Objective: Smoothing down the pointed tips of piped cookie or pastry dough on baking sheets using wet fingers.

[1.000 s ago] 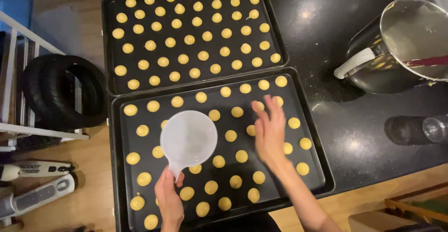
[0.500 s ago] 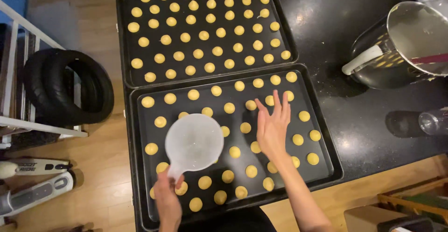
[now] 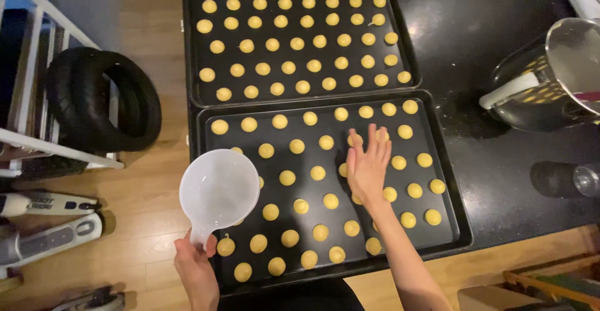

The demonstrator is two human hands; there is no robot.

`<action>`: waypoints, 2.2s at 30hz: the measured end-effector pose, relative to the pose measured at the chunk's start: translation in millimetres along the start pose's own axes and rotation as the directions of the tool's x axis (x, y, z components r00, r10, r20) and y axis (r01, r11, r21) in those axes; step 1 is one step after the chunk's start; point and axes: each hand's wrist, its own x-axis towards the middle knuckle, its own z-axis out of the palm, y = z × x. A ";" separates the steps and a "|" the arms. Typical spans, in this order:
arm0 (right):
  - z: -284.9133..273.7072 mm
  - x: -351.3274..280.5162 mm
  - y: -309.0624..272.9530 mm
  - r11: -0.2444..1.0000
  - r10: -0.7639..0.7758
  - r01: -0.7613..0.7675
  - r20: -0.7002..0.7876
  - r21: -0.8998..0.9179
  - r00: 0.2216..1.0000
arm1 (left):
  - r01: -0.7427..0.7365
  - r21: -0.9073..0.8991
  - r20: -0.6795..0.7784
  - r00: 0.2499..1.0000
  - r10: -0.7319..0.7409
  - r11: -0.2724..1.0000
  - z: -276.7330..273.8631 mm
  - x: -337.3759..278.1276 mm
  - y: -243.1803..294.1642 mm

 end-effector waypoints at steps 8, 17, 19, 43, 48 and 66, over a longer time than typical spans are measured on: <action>10.8 1.6 -27.2 0.991 -0.130 0.132 0.075 -0.026 0.989 | 0.009 -0.038 0.012 1.000 -0.009 0.999 -18.4 4.6 4.3; 9.2 -4.2 -82.7 0.957 -0.258 0.232 0.144 0.176 0.955 | -0.024 -0.044 0.022 0.999 0.025 0.999 -41.5 9.7 24.0; 23.3 -9.0 -83.8 0.965 -0.247 0.233 0.120 0.123 0.962 | -0.040 -0.046 0.026 0.999 0.042 0.998 -52.1 14.2 23.6; 38.9 -23.8 -197.0 0.980 -0.177 0.170 0.052 0.105 0.983 | 0.016 0.057 -0.033 0.999 -0.014 0.998 -134.4 46.1 40.3; 53.8 -21.9 -226.9 0.958 -0.270 0.259 0.088 0.120 0.959 | 0.020 0.034 -0.010 1.000 -0.019 0.999 -148.5 52.5 37.3; -78.7 -67.3 -340.4 0.671 -0.648 0.490 0.120 0.557 0.752 | 0.189 0.224 -0.082 0.981 -0.175 0.956 -169.7 63.1 4.3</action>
